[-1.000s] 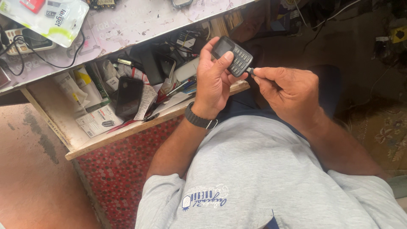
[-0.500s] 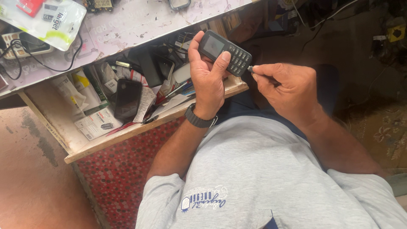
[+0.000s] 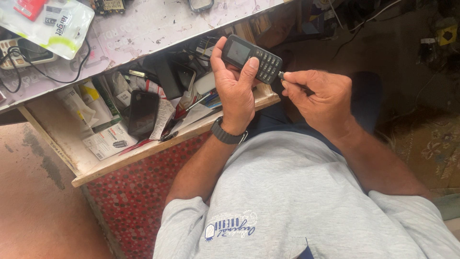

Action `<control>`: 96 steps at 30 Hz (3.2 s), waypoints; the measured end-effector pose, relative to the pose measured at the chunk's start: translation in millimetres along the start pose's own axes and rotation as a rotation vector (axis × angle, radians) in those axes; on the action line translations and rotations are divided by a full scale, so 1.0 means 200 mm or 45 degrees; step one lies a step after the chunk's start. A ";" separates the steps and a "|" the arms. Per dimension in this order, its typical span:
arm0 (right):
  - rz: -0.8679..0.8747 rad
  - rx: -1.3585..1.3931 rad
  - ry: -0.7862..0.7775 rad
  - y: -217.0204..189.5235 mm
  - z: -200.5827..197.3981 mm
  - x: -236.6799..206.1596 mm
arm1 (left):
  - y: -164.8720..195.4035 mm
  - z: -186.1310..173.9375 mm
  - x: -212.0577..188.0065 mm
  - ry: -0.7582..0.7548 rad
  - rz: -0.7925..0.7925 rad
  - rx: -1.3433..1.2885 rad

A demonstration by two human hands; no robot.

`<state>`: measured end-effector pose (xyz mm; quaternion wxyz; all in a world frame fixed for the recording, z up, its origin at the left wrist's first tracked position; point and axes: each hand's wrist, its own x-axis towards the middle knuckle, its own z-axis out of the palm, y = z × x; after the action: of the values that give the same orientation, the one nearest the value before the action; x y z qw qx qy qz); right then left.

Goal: The person removes a battery from a feature phone, retrieves a replacement battery from a drawer, and inserts it into the phone. They then connect a charger to the phone and press buttons to test the device. The person handles multiple phone parts and tools on a cluttered workbench.

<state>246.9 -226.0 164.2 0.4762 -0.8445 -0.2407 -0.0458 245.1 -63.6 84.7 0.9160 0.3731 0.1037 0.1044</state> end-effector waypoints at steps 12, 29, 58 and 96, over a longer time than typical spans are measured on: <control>-0.064 0.041 -0.038 0.08 -0.02 0.01 | 0.00 -0.02 0.02 -0.087 -0.030 0.039; 0.481 0.876 -0.158 0.23 -0.02 -0.01 | 0.03 -0.04 0.11 -0.338 0.062 0.256; 0.304 1.148 0.402 0.24 -0.04 0.19 | 0.04 -0.04 0.44 -0.975 -1.005 0.161; 0.146 1.130 0.312 0.34 0.00 0.54 | 0.01 -0.10 0.49 -0.879 -0.673 -0.062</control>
<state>373.5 -216.9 144.0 0.8183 -0.5593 -0.1319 -0.0115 332.5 -22.5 61.7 0.9008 0.3250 -0.1193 -0.2621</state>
